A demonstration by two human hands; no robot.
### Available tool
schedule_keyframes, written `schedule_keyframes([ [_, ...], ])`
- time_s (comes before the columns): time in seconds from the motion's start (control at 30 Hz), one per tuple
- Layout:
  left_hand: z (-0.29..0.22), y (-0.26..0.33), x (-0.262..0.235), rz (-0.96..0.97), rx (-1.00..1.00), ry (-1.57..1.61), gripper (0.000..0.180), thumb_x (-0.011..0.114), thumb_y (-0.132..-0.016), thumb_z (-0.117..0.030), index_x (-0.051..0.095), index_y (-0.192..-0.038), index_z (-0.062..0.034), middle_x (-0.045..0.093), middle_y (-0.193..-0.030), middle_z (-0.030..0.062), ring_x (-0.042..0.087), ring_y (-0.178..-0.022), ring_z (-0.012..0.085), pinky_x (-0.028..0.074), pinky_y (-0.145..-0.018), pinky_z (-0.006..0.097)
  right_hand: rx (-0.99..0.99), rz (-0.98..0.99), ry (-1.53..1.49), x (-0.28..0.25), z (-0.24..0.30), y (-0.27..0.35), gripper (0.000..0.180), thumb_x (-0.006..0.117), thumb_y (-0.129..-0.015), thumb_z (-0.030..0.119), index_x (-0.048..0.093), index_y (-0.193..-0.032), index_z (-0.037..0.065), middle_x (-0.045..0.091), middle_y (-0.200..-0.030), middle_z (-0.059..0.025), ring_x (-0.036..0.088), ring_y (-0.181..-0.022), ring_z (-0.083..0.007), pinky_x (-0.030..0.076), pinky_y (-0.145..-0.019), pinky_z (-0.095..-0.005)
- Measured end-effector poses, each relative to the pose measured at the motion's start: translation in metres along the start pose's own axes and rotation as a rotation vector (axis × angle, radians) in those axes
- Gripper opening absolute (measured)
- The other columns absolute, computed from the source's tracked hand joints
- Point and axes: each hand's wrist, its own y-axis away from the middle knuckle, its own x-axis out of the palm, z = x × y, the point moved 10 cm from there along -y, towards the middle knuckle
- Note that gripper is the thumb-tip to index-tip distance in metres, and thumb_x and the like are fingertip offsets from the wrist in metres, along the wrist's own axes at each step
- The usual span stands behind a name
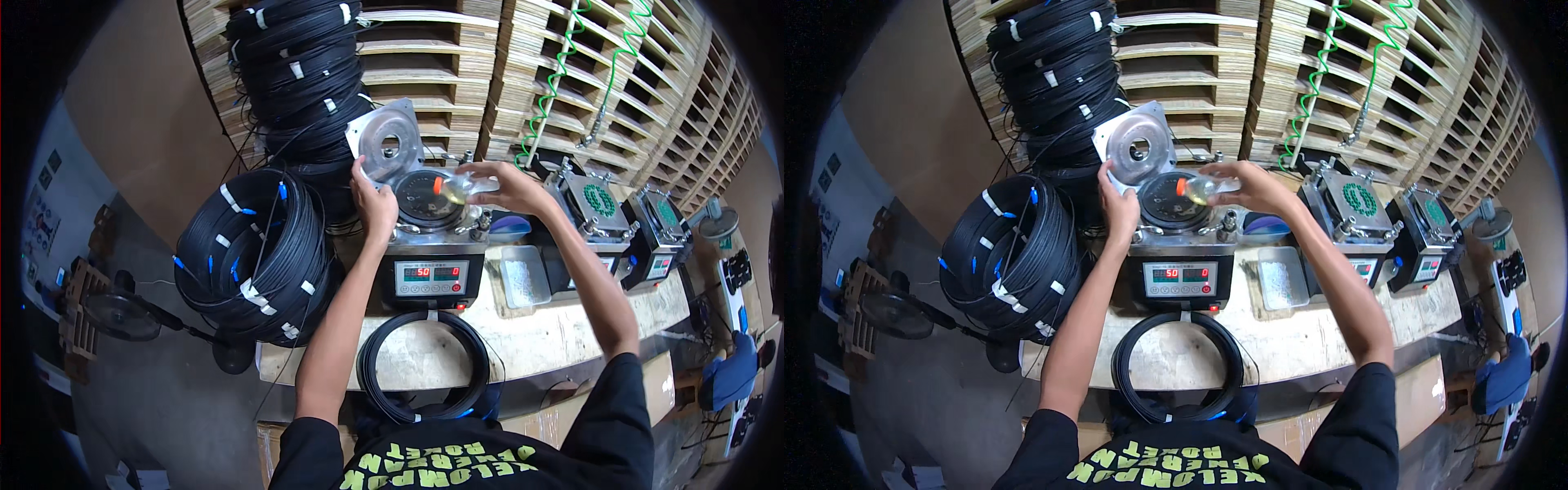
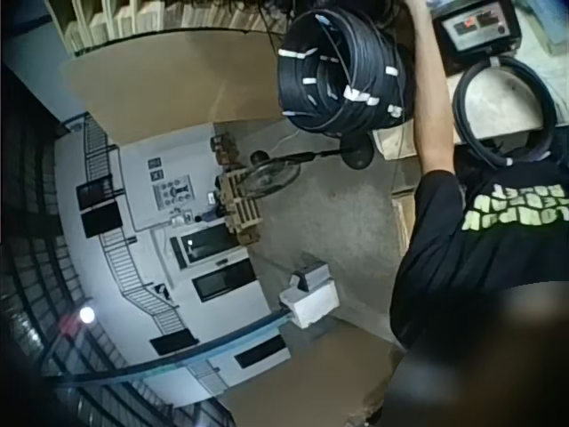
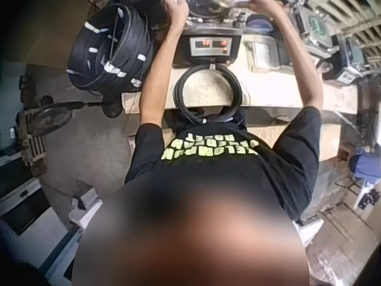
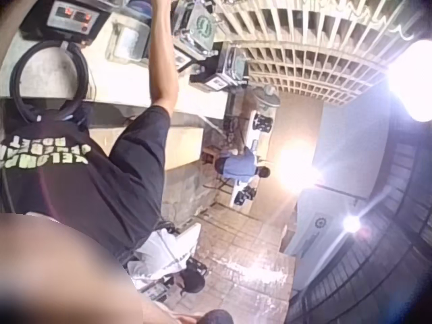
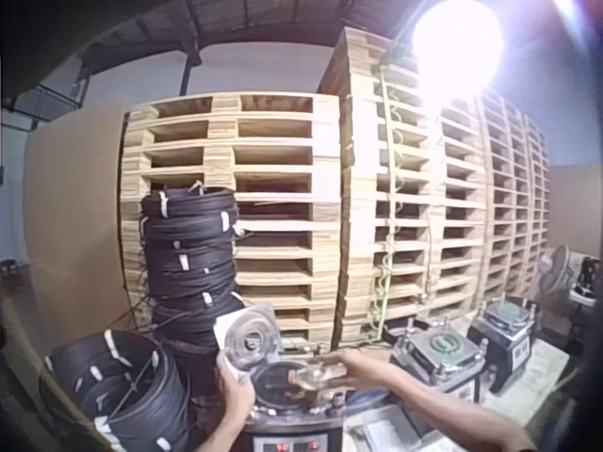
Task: Load fiber optic cable connectors into a polishing disk and operate the polishing machine.
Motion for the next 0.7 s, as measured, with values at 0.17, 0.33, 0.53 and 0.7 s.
schedule_keyframes([
  [0.17, 0.009, -0.003, -0.003, 0.008, -0.003, -0.003, 0.072, 0.059, -0.078, 0.010, 0.037, -0.143, -0.0078, 0.048, -0.137, 0.0262, 0.046, -0.130, 0.0432, 0.035, -0.110, 0.047, 0.194, -0.551, -0.401, -0.001, -0.055, 0.077, 0.065, 0.080, -0.084, 0.022, 0.054, -0.142, 0.008, 0.063, -0.131, -0.0124, 0.058, -0.122, -0.0225, 0.046, -0.102, -0.0364],
  [0.33, 0.006, -0.004, 0.001, 0.003, 0.035, -0.004, 0.071, 0.062, -0.077, 0.009, 0.039, -0.142, -0.0064, 0.049, -0.137, 0.0257, 0.047, -0.130, 0.0424, 0.036, -0.110, 0.046, 0.297, -0.689, -0.539, 0.058, -0.104, 0.147, 0.072, 0.080, -0.085, 0.015, 0.046, -0.147, 0.005, 0.058, -0.133, -0.0114, 0.056, -0.118, -0.0174, 0.044, -0.102, -0.0315],
  [0.53, 0.018, -0.005, 0.001, 0.044, -0.033, 0.023, 0.072, 0.062, -0.077, 0.008, 0.038, -0.144, -0.0070, 0.049, -0.138, 0.0253, 0.047, -0.131, 0.0410, 0.035, -0.111, 0.045, 0.428, -0.682, -0.400, 0.126, -0.147, 0.183, 0.078, 0.084, -0.077, 0.018, 0.050, -0.146, 0.009, 0.068, -0.118, -0.0099, 0.060, -0.102, -0.0166, 0.048, -0.093, -0.0343],
  [0.7, 0.016, -0.005, 0.000, 0.065, -0.066, 0.049, 0.070, 0.059, -0.078, 0.007, 0.038, -0.144, -0.0056, 0.047, -0.142, 0.0254, 0.045, -0.134, 0.0401, 0.032, -0.114, 0.044, 0.489, -0.672, -0.146, 0.143, -0.146, 0.192, 0.088, 0.085, -0.072, 0.020, 0.043, -0.150, 0.020, 0.067, -0.120, -0.0123, 0.058, -0.104, -0.0260, 0.043, -0.096, -0.0408],
])
